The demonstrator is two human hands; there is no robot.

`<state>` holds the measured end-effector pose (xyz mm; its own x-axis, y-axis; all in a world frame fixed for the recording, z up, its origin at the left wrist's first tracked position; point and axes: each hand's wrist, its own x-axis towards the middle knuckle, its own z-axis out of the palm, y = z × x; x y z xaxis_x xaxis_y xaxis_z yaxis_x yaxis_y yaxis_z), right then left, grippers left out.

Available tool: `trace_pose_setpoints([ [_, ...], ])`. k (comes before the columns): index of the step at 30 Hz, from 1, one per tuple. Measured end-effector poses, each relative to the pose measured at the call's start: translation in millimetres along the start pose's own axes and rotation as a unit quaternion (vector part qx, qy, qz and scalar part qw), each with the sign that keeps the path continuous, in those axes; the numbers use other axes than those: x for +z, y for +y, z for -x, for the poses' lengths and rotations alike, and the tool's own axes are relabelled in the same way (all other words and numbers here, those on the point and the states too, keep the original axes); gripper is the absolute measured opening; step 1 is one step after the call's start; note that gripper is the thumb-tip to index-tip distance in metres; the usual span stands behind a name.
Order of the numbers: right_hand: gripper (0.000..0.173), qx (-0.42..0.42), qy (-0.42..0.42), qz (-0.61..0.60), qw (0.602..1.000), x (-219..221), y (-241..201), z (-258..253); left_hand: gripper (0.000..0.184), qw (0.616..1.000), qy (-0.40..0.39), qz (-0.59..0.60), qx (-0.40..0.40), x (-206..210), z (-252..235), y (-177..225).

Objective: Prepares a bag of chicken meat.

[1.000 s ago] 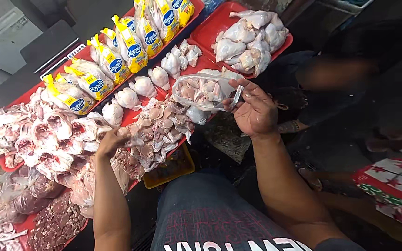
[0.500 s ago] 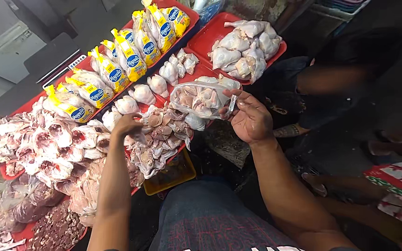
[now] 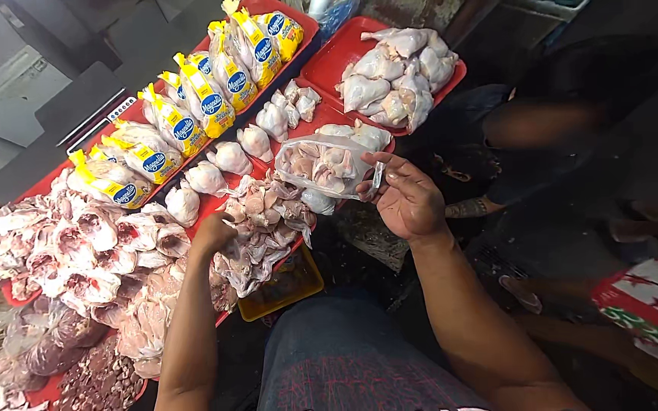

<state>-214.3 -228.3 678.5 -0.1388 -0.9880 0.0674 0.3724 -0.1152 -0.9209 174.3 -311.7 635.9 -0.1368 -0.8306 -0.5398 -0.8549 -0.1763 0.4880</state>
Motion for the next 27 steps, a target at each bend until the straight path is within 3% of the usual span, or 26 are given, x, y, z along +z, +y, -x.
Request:
trace_pose_setpoints([
  [5, 0.046, -0.003, -0.007, 0.008, 1.000, 3, -3, -5, 0.045, 0.980, 0.013, 0.187, 0.066, -36, -36, 16],
  [8, 0.046, 0.002, 0.000, 0.009, 1.000, 2, -3, -4, 0.074, 0.993, -0.021, 0.081, 0.080, -33, -82, 26],
  [9, 0.046, 0.004, 0.004, 0.009, 1.000, 2, -3, -2, 0.076, 0.996, -0.031, 0.035, 0.070, -26, -95, 24],
  [13, 0.046, 0.009, 0.017, 0.015, 1.000, -4, -4, 1, 0.046, 0.992, -0.050, -0.113, -0.009, -5, -121, 23],
  [16, 0.046, 0.012, 0.027, 0.012, 1.000, -4, 1, 2, 0.049, 0.982, -0.031, -0.162, -0.089, 1, -119, 27],
  [27, 0.046, -0.002, 0.026, -0.003, 1.000, 3, -1, 3, 0.040, 0.998, 0.035, -0.019, -0.057, -13, -65, 0],
])
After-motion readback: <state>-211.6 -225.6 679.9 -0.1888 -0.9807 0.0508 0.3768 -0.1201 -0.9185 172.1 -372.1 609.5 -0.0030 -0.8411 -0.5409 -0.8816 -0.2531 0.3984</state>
